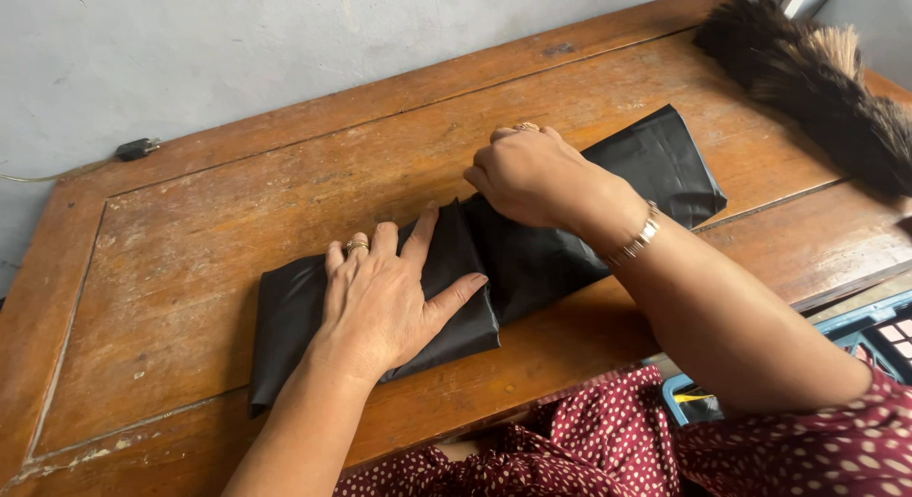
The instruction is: The person folds a black plastic material into a small rectangle by layering it multiple times and then places a labeled sleeve around it.
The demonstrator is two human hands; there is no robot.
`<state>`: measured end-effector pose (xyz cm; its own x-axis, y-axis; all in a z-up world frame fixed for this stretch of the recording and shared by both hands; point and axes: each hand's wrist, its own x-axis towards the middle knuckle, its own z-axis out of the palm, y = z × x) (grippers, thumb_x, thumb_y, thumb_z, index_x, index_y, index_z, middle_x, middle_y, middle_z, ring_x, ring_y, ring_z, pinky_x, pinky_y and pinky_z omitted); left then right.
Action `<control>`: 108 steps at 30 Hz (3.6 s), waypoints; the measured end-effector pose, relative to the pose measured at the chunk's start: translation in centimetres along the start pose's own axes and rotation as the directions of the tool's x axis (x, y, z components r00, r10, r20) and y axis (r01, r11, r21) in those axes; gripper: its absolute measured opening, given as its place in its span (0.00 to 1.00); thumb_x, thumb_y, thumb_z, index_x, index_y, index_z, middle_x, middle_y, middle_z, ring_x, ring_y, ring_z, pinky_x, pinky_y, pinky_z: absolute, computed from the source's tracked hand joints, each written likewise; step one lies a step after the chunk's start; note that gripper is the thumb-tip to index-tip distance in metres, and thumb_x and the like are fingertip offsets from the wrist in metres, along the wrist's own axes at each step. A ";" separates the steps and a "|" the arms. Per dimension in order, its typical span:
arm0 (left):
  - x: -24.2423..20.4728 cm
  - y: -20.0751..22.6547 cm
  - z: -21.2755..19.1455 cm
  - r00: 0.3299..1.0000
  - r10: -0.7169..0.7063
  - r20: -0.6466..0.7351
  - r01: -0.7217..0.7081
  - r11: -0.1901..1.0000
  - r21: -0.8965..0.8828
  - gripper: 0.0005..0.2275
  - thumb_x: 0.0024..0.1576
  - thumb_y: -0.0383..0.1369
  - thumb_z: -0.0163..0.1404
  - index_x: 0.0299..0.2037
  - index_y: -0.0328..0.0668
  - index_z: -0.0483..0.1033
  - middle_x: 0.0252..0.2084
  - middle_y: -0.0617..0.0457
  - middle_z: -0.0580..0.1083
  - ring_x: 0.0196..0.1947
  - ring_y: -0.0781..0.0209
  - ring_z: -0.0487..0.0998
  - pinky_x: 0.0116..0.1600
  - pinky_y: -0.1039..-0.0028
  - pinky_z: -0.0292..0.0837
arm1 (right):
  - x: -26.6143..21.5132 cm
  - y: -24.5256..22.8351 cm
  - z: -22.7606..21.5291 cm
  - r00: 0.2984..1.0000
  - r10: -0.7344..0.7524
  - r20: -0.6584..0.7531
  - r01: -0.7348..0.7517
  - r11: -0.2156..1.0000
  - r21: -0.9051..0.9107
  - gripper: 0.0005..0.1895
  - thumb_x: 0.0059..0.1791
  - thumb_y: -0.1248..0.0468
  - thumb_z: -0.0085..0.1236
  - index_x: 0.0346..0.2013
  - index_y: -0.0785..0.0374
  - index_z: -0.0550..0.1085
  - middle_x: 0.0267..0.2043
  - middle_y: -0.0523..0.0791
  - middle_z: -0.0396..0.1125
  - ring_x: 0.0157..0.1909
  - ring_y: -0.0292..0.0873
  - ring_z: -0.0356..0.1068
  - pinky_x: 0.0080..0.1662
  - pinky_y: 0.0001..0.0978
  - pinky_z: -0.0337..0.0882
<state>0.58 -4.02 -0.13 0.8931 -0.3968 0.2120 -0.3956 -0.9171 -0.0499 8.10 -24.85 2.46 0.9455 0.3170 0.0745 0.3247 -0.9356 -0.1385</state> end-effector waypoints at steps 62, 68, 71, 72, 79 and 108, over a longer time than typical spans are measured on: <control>1.2 1.0 1.9 0.988 -0.142 0.057 0.143 0.990 -0.012 0.42 0.54 0.74 0.29 0.75 0.62 0.55 0.58 0.36 0.68 0.59 0.30 0.69 0.60 0.36 0.54 | -3.5 6.6 5.6 0.999 -0.035 -0.026 0.031 0.987 -0.156 0.42 0.55 0.34 0.25 0.76 0.55 0.50 0.79 0.52 0.44 0.79 0.59 0.38 0.71 0.61 0.37; 1.2 1.1 1.8 0.986 -0.146 0.075 0.150 0.988 -0.048 0.42 0.55 0.73 0.30 0.76 0.61 0.52 0.61 0.30 0.64 0.65 0.18 0.60 0.63 0.26 0.47 | -3.5 7.0 6.2 0.998 -0.044 -0.047 0.035 0.982 -0.183 0.41 0.55 0.34 0.25 0.76 0.54 0.50 0.78 0.50 0.45 0.78 0.59 0.40 0.71 0.59 0.37; 1.2 1.2 2.0 0.988 -0.143 0.061 0.145 0.989 -0.028 0.42 0.55 0.73 0.28 0.76 0.61 0.52 0.61 0.29 0.65 0.63 0.16 0.61 0.62 0.26 0.48 | -3.5 6.5 5.3 1.000 -0.013 -0.002 0.013 0.990 -0.139 0.42 0.54 0.34 0.25 0.77 0.51 0.46 0.79 0.52 0.40 0.80 0.58 0.33 0.72 0.59 0.32; 1.1 1.2 2.0 0.987 -0.149 0.061 0.151 0.988 -0.027 0.42 0.55 0.73 0.28 0.76 0.61 0.52 0.61 0.29 0.65 0.63 0.16 0.61 0.62 0.26 0.48 | -3.9 6.1 5.0 1.000 -0.020 -0.002 0.019 0.990 -0.139 0.42 0.54 0.34 0.25 0.77 0.51 0.46 0.79 0.52 0.40 0.80 0.58 0.33 0.72 0.59 0.32; 1.2 1.0 2.3 0.985 -0.141 0.096 0.151 0.983 -0.105 0.46 0.53 0.73 0.31 0.76 0.53 0.50 0.58 0.31 0.66 0.58 0.25 0.67 0.64 0.27 0.45 | -9.4 -2.8 1.3 0.883 -0.410 -0.230 0.427 0.904 0.025 0.39 0.58 0.44 0.28 0.77 0.67 0.44 0.80 0.60 0.33 0.81 0.62 0.28 0.75 0.57 0.30; -6.2 -5.1 2.0 0.991 0.017 -0.133 -0.030 0.995 -0.099 0.45 0.59 0.68 0.37 0.73 0.34 0.53 0.73 0.32 0.56 0.72 0.28 0.52 0.69 0.36 0.43 | -7.4 -0.9 5.4 0.885 -0.464 0.042 0.458 0.884 0.095 0.42 0.55 0.44 0.43 0.78 0.55 0.44 0.82 0.46 0.34 0.81 0.49 0.30 0.71 0.49 0.35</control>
<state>-2.49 3.04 -3.17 0.8501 -0.4033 0.3386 -0.4414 -0.8964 0.0407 0.92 -25.52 -3.33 0.6873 0.7210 0.0884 0.7228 -0.6667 -0.1821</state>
